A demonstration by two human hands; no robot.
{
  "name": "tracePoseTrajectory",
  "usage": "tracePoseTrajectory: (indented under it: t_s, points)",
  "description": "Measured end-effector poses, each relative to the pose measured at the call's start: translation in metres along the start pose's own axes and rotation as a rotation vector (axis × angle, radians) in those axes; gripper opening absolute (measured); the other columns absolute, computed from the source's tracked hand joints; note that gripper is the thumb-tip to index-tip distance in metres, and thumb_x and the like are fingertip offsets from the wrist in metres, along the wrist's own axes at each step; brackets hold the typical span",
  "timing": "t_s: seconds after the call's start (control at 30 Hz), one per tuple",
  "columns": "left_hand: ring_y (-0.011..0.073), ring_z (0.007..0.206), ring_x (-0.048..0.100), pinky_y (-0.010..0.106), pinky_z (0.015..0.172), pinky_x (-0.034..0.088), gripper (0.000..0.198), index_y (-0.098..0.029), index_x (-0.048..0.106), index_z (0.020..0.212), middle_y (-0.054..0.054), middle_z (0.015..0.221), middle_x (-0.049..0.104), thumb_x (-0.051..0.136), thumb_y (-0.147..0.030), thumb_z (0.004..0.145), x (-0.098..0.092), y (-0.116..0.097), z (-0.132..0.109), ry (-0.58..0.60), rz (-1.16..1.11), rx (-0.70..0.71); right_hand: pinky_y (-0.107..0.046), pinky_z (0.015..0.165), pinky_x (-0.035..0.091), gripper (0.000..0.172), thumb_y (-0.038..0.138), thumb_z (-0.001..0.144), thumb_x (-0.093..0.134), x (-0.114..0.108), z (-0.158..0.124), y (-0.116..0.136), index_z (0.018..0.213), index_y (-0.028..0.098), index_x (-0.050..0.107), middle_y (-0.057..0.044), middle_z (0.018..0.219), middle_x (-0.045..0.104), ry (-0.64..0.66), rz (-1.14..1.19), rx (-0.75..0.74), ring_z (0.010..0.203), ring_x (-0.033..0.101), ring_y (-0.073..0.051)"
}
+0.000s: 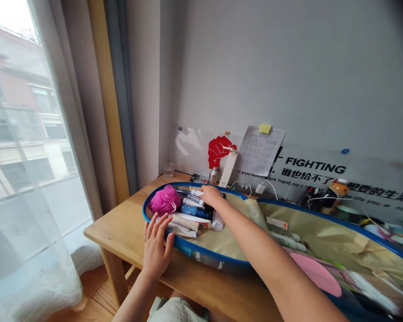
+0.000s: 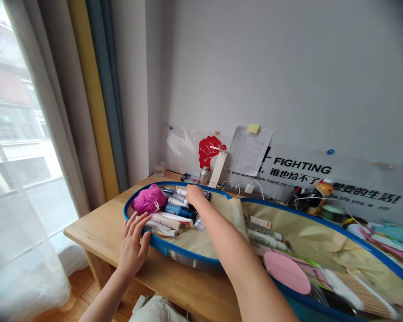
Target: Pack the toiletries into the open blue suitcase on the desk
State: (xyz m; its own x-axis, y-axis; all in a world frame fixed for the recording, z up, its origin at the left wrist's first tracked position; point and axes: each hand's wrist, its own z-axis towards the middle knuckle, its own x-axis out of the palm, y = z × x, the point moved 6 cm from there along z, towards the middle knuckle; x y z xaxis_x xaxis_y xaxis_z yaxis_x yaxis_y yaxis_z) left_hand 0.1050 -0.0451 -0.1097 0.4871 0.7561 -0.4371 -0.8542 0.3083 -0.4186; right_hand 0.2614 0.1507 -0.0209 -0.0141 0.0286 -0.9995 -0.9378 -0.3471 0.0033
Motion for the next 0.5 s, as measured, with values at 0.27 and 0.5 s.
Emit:
tracePoseTrajectory:
  t_s: [0.27,0.5]
  points:
    - [0.0275,0.141,0.037,0.054,0.119,0.022,0.039,-0.023,0.058,0.131,0.01,0.135,0.06,0.041,-0.032,0.097,-0.0014,-0.0015,0.0003,-0.012,-0.005,0.014,-0.043,0.093,0.054,0.037,0.04,0.093,0.058,0.0066,0.0006,0.0037,0.124,0.019,0.058,-0.008,0.126,0.06,0.015,0.022,-0.045,0.109,0.061,-0.02]
    - [0.0282,0.141,0.037,0.055,0.119,0.02,0.04,-0.023,0.059,0.13,0.01,0.134,0.06,0.041,-0.035,0.097,-0.0011,-0.0014,0.0011,-0.011,0.002,-0.009,-0.042,0.092,0.054,0.037,0.04,0.093,0.059,0.0097,0.0031,0.0036,0.124,0.019,0.058,-0.008,0.126,0.061,0.031,0.033,-0.057,0.109,0.061,-0.02]
